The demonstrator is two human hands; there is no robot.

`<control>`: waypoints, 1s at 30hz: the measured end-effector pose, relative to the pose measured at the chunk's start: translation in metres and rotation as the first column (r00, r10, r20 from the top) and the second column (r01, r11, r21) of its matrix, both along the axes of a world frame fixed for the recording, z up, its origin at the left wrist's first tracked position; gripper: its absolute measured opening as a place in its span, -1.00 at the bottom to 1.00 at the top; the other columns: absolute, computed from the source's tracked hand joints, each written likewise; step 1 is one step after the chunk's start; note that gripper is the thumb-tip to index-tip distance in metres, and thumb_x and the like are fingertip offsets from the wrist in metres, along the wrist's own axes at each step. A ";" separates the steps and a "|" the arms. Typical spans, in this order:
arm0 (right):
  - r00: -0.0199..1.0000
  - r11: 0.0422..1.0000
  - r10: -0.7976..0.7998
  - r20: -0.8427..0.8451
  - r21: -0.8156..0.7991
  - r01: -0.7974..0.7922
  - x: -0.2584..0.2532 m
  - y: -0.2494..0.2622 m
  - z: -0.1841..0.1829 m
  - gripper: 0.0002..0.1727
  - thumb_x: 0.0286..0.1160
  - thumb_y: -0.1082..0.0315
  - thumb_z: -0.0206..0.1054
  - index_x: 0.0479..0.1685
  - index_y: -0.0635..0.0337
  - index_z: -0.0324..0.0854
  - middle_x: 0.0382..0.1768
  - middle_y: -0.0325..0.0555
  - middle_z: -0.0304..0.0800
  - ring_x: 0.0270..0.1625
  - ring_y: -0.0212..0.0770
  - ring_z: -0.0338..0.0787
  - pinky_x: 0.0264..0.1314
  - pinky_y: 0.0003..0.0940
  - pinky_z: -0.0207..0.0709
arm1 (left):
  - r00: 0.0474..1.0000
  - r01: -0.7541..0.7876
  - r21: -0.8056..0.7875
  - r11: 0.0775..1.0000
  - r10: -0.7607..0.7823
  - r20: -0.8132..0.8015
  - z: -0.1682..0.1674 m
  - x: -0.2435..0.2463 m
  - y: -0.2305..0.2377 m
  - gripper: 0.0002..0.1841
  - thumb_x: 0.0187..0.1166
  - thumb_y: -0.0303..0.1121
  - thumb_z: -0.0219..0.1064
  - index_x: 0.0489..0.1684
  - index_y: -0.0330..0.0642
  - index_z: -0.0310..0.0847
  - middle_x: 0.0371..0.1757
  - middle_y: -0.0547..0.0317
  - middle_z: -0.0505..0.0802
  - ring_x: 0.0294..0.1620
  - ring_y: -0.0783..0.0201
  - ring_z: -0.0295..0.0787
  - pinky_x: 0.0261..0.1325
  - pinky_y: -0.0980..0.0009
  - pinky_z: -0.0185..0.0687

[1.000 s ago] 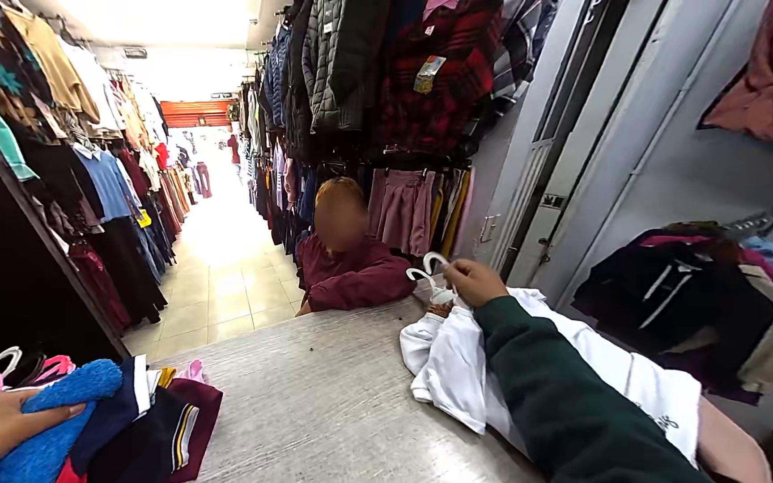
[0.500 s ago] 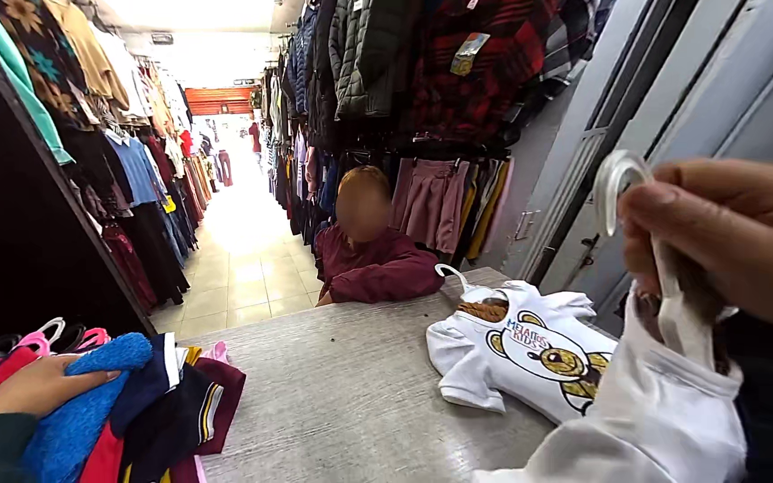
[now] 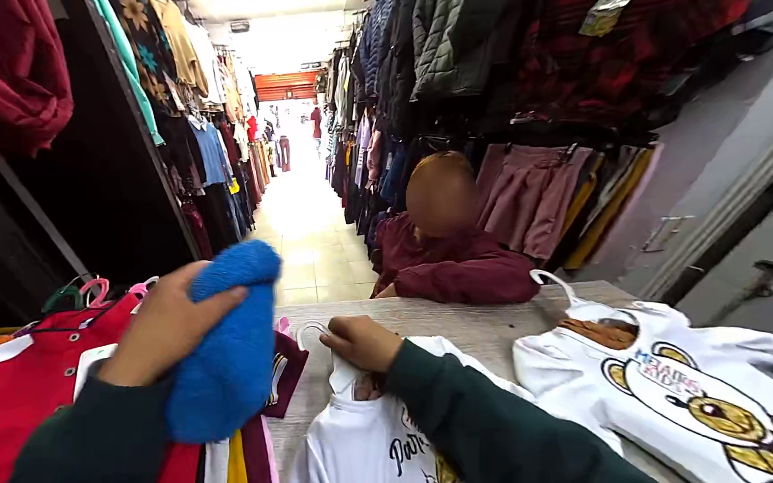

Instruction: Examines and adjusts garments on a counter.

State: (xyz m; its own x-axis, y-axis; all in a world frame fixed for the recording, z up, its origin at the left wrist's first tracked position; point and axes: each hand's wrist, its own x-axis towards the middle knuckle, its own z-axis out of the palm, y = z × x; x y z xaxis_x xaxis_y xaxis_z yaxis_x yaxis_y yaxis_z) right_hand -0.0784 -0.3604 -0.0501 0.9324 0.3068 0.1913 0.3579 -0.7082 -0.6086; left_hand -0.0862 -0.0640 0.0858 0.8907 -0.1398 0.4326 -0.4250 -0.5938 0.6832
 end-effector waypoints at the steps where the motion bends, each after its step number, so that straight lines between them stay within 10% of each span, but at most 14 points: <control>1: 0.997 0.999 0.010 0.076 0.047 -0.014 -0.006 -0.003 0.009 -0.63 0.67 0.03 0.30 -0.09 0.20 0.69 -0.32 -0.02 0.80 -0.23 -0.10 0.82 -0.10 0.04 0.72 | 0.999 0.048 -0.014 0.999 -0.048 -0.011 -0.002 -0.006 -0.018 -0.69 0.44 0.02 0.54 0.08 0.22 0.77 -0.22 0.26 0.93 -0.30 0.22 0.91 -0.27 0.02 0.89; 4: 0.980 0.890 0.147 0.137 0.413 -0.191 -0.043 -0.005 0.064 -0.30 0.70 -0.18 0.15 0.65 0.09 0.35 0.42 -0.06 0.68 0.36 -0.19 0.76 0.33 -0.07 0.70 | 0.972 0.210 -0.244 0.947 -0.229 -0.053 -0.022 -0.018 -0.055 -0.62 0.60 -0.03 0.41 0.32 0.15 0.66 -0.07 0.22 0.93 -0.17 0.22 0.93 -0.17 0.08 0.91; 7: 0.951 0.736 0.280 0.128 0.607 -0.299 -0.067 0.010 0.077 -0.08 0.46 -0.03 0.47 0.83 -0.37 0.03 0.46 -0.26 0.64 0.20 -0.27 0.83 0.13 -0.17 0.82 | 0.804 0.460 -0.516 0.722 -0.585 -0.102 -0.046 -0.030 -0.073 -0.48 0.71 0.05 0.26 0.63 0.23 0.36 0.20 0.11 0.84 0.07 0.12 0.89 0.06 0.08 0.88; 10: 0.947 0.831 0.140 0.290 0.486 -0.272 -0.082 -0.001 0.104 -0.29 0.47 0.47 0.37 0.69 -0.04 0.33 0.19 -0.18 0.80 -0.03 -0.33 0.87 -0.07 -0.29 0.84 | 0.708 0.584 -0.495 0.643 -0.702 -0.076 -0.045 -0.034 -0.072 -0.41 0.63 0.05 0.36 0.63 0.20 0.34 0.28 0.14 0.80 0.15 0.15 0.86 0.11 0.13 0.87; 13: 0.852 0.916 0.028 0.522 0.327 -0.231 -0.104 -0.048 0.150 -0.51 0.50 0.52 0.15 0.43 0.06 0.61 0.08 -0.30 0.84 -0.04 -0.45 0.83 -0.06 -0.45 0.80 | 0.870 0.486 -0.062 0.872 -0.489 -0.058 -0.042 -0.026 -0.065 -0.61 0.57 -0.09 0.44 0.34 0.12 0.62 0.12 0.34 0.87 -0.03 0.29 0.91 -0.08 0.25 0.93; 16: 0.796 0.997 -0.046 0.604 0.072 0.003 -0.130 -0.103 0.168 -0.58 0.58 0.39 0.15 0.37 -0.02 0.68 0.15 -0.36 0.82 0.08 -0.44 0.82 0.12 -0.42 0.77 | 0.802 0.549 0.211 0.809 -0.440 -0.404 -0.091 -0.007 -0.077 -0.46 0.57 0.03 0.42 0.37 -0.12 0.56 -0.09 0.12 0.91 -0.15 0.20 0.91 0.00 0.05 0.86; 19: 0.887 0.933 -0.041 0.461 -0.301 0.199 -0.115 -0.125 0.124 -0.54 0.52 0.17 0.29 0.42 -0.37 0.65 0.16 -0.45 0.79 0.14 -0.33 0.79 0.12 -0.06 0.76 | 0.548 0.668 0.039 0.743 -0.455 -0.702 -0.142 0.003 -0.097 -0.29 0.55 -0.01 0.44 0.53 -0.38 0.39 0.06 -0.16 0.88 0.09 0.04 0.86 0.32 -0.04 0.68; 23: 0.984 0.911 0.115 0.135 -0.409 -0.051 -0.072 -0.081 0.045 -0.54 0.29 0.12 0.50 0.27 -0.36 0.70 0.04 -0.22 0.82 0.14 -0.02 0.75 0.13 0.24 0.62 | 0.236 0.596 -0.411 0.690 -0.639 -0.732 -0.152 0.001 -0.103 -0.47 0.49 -0.39 0.47 0.39 -0.29 0.36 -0.04 0.14 0.83 -0.09 0.39 0.80 0.10 0.33 0.74; 26: 0.962 0.898 0.237 -0.137 -0.346 -0.270 -0.076 -0.032 0.031 -0.49 0.48 0.03 0.43 0.45 -0.22 0.64 0.29 0.26 0.65 0.28 0.33 0.67 0.18 0.43 0.54 | 0.199 0.605 -0.466 0.645 -0.690 -0.696 -0.150 0.001 -0.105 -0.37 0.38 -0.54 0.52 0.48 -0.30 0.35 0.20 0.04 0.81 0.16 0.33 0.80 0.30 0.28 0.72; 30: 0.992 0.873 0.128 0.004 -0.475 -0.110 -0.067 -0.020 0.014 -0.73 0.45 0.38 0.28 0.01 -0.12 0.82 -0.03 0.12 0.78 0.04 0.18 0.80 -0.04 0.21 0.67 | 0.251 0.629 -0.360 0.689 -0.618 -0.745 -0.151 0.000 -0.106 -0.37 0.36 -0.47 0.57 0.41 -0.29 0.34 0.05 0.06 0.80 0.00 0.35 0.79 0.16 0.31 0.71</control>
State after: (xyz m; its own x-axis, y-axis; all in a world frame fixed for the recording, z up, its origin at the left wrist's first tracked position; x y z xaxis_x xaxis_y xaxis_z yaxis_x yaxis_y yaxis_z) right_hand -0.1455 -0.3808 -0.0364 0.8786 0.4768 0.0266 0.4721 -0.8591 -0.1976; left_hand -0.0865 -0.1697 -0.0651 0.4540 -0.8105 -0.3702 0.0223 -0.4050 0.9140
